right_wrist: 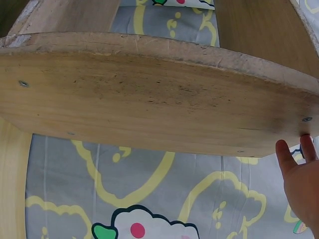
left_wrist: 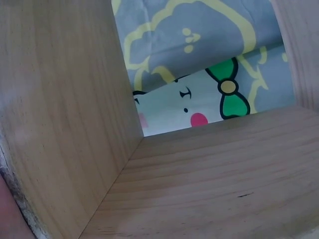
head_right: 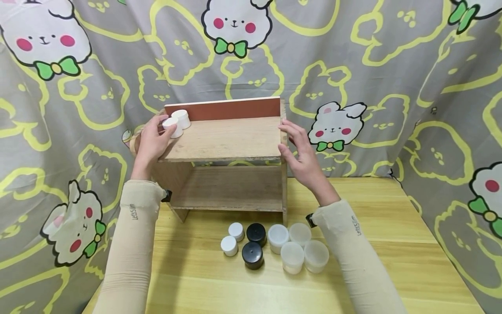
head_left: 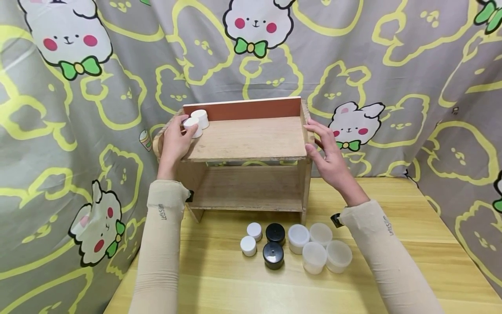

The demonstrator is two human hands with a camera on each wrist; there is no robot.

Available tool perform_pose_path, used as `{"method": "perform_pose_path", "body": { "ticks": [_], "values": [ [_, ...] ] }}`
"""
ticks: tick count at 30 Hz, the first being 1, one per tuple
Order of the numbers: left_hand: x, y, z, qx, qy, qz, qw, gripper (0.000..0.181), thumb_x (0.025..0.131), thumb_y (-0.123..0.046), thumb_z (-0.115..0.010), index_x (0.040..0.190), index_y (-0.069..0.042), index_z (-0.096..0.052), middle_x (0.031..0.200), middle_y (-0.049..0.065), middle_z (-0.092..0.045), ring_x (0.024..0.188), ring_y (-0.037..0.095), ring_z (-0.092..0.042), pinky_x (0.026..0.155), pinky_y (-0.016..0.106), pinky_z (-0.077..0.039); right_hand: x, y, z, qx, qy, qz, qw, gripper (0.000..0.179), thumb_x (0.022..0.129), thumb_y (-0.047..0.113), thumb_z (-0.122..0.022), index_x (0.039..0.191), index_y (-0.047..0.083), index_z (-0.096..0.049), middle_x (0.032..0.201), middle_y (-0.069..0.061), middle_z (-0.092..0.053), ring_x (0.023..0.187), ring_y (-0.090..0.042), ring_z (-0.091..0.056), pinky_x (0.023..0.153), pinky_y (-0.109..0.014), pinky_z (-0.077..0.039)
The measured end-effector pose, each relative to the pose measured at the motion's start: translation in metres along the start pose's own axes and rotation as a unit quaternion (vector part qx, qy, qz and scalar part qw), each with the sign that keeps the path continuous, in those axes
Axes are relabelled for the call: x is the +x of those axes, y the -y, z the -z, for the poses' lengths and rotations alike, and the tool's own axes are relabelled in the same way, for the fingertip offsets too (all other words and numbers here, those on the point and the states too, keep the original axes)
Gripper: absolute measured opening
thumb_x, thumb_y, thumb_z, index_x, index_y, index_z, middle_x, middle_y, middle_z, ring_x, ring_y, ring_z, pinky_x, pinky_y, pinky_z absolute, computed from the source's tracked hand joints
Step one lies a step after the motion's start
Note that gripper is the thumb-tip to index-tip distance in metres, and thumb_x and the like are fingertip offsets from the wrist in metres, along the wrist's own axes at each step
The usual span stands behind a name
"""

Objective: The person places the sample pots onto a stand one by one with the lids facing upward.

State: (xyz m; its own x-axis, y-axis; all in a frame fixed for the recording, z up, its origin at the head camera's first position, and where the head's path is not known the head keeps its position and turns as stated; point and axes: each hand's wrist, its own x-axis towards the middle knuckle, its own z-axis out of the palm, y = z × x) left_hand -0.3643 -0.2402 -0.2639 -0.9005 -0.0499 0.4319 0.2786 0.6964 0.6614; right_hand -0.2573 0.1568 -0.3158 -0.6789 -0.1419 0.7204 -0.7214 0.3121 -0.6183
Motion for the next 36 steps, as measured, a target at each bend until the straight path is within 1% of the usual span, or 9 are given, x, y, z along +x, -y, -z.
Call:
{"method": "perform_pose_path", "body": {
  "ticks": [6, 12, 17, 21, 25, 27, 29, 33, 36],
  "values": [
    [-0.002, 0.001, 0.000, 0.002, -0.010, -0.029, 0.9995, 0.059, 0.104, -0.026, -0.063, 0.153, 0.001, -0.043, 0.153, 0.024, -0.046, 0.142, 0.036, -0.047, 0.120, 0.047, -0.039, 0.001, -0.001, 0.000, 0.003, 0.000, 0.002, 1.0000, 0.045, 0.101, -0.010, -0.051, 0.145, -0.009, -0.044, 0.162, -0.024, -0.031, 0.149, -0.037, -0.031, 0.118, -0.068, -0.032],
    [-0.004, 0.004, -0.002, 0.019, -0.039, -0.075, 0.9963, 0.060, 0.103, -0.028, -0.065, 0.156, -0.007, -0.043, 0.158, 0.017, -0.045, 0.148, 0.033, -0.040, 0.124, 0.047, -0.031, 0.000, 0.000, 0.001, 0.006, 0.000, 0.009, 0.9999, 0.045, 0.101, -0.011, -0.051, 0.145, -0.011, -0.044, 0.162, -0.026, -0.031, 0.149, -0.039, -0.031, 0.118, -0.069, -0.030],
    [-0.011, 0.005, -0.005, 0.006, -0.079, -0.144, 0.9864, 0.055, 0.104, -0.026, -0.063, 0.154, -0.011, -0.048, 0.160, 0.008, -0.046, 0.150, 0.025, -0.040, 0.125, 0.042, -0.031, 0.000, 0.000, 0.001, 0.008, -0.001, 0.016, 0.9998, 0.045, 0.100, -0.012, -0.050, 0.145, -0.011, -0.044, 0.161, -0.028, -0.031, 0.149, -0.040, -0.031, 0.119, -0.069, -0.029],
    [-0.022, 0.004, -0.009, -0.015, -0.111, -0.199, 0.9736, 0.050, 0.104, -0.021, -0.062, 0.151, -0.008, -0.053, 0.159, 0.010, -0.048, 0.151, 0.024, -0.038, 0.127, 0.038, -0.027, 0.001, -0.001, 0.002, 0.007, -0.002, 0.019, 0.9998, 0.044, 0.101, -0.011, -0.051, 0.144, -0.011, -0.044, 0.161, -0.028, -0.031, 0.149, -0.040, -0.032, 0.119, -0.068, -0.029],
    [-0.040, 0.001, -0.018, -0.040, -0.128, -0.253, 0.9581, 0.050, 0.103, -0.017, -0.062, 0.151, -0.006, -0.052, 0.159, 0.015, -0.048, 0.150, 0.030, -0.039, 0.127, 0.038, -0.025, 0.001, -0.002, 0.002, 0.004, -0.009, 0.018, 0.9998, 0.043, 0.101, -0.011, -0.051, 0.143, -0.011, -0.045, 0.160, -0.028, -0.033, 0.148, -0.038, -0.033, 0.119, -0.066, -0.031],
    [-0.053, -0.001, -0.024, -0.051, -0.132, -0.278, 0.9500, 0.050, 0.102, -0.016, -0.062, 0.151, -0.006, -0.052, 0.158, 0.015, -0.048, 0.149, 0.031, -0.040, 0.127, 0.040, -0.026, 0.000, -0.002, 0.003, 0.003, -0.011, 0.017, 0.9998, 0.043, 0.101, -0.011, -0.051, 0.143, -0.011, -0.045, 0.159, -0.028, -0.033, 0.148, -0.038, -0.034, 0.119, -0.065, -0.031],
    [-0.067, -0.002, -0.030, -0.049, -0.133, -0.302, 0.9426, 0.050, 0.102, -0.020, -0.061, 0.150, -0.007, -0.052, 0.158, 0.015, -0.047, 0.148, 0.031, -0.041, 0.126, 0.042, -0.026, -0.001, -0.002, 0.003, 0.002, -0.008, 0.015, 0.9999, 0.043, 0.101, -0.011, -0.051, 0.143, -0.011, -0.045, 0.159, -0.028, -0.033, 0.148, -0.038, -0.034, 0.119, -0.065, -0.031],
    [-0.097, -0.003, -0.045, -0.046, -0.118, -0.337, 0.9329, 0.052, 0.105, -0.034, -0.057, 0.147, -0.005, -0.052, 0.157, 0.016, -0.048, 0.148, 0.032, -0.040, 0.127, 0.045, -0.025, 0.001, -0.004, 0.003, 0.005, -0.001, 0.013, 0.9999, 0.042, 0.101, -0.010, -0.052, 0.143, -0.009, -0.046, 0.160, -0.025, -0.033, 0.149, -0.035, -0.034, 0.119, -0.064, -0.032],
    [-0.117, 0.001, -0.060, -0.045, -0.088, -0.352, 0.9307, 0.055, 0.106, -0.039, -0.053, 0.147, -0.002, -0.051, 0.156, 0.018, -0.047, 0.148, 0.032, -0.039, 0.128, 0.045, -0.024, 0.004, -0.017, 0.003, 0.006, 0.000, 0.013, 0.9999, 0.044, 0.101, -0.009, -0.053, 0.144, -0.004, -0.047, 0.161, -0.019, -0.034, 0.150, -0.031, -0.034, 0.120, -0.062, -0.033]
  ]
}}
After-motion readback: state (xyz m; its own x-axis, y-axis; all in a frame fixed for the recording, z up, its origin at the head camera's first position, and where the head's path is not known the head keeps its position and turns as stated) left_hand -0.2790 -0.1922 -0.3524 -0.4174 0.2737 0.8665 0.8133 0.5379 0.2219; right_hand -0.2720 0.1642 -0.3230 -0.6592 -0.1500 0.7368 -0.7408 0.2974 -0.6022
